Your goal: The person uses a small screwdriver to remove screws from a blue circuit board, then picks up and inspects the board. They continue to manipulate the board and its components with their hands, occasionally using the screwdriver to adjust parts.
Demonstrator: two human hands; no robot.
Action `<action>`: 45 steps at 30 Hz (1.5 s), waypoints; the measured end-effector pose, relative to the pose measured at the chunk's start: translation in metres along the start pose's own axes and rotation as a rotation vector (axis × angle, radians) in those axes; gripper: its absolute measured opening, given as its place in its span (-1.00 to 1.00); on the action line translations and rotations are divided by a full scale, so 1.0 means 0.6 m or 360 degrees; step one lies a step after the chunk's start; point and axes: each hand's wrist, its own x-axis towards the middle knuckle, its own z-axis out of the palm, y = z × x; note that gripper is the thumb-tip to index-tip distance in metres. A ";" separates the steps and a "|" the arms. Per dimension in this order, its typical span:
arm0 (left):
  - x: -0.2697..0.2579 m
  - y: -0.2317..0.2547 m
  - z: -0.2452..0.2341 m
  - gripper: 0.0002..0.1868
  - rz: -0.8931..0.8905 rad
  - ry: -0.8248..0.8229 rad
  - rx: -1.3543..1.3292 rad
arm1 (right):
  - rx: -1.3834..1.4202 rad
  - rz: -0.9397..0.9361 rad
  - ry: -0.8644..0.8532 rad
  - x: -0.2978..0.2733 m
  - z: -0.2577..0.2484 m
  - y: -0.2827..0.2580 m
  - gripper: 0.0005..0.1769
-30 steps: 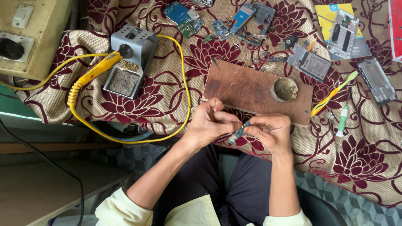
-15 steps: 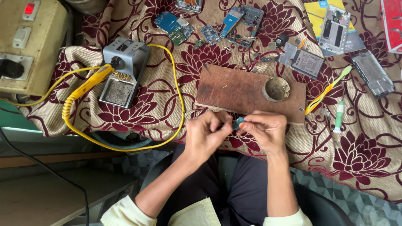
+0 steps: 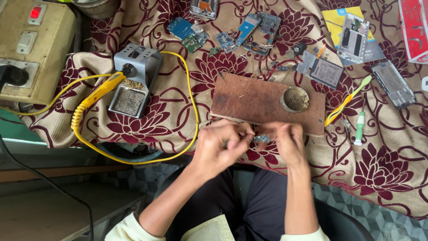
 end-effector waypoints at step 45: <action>0.001 -0.024 0.025 -0.70 -0.0551 0.0149 -0.0391 | -0.0064 -0.0219 0.0169 -0.024 -0.002 0.018 -0.63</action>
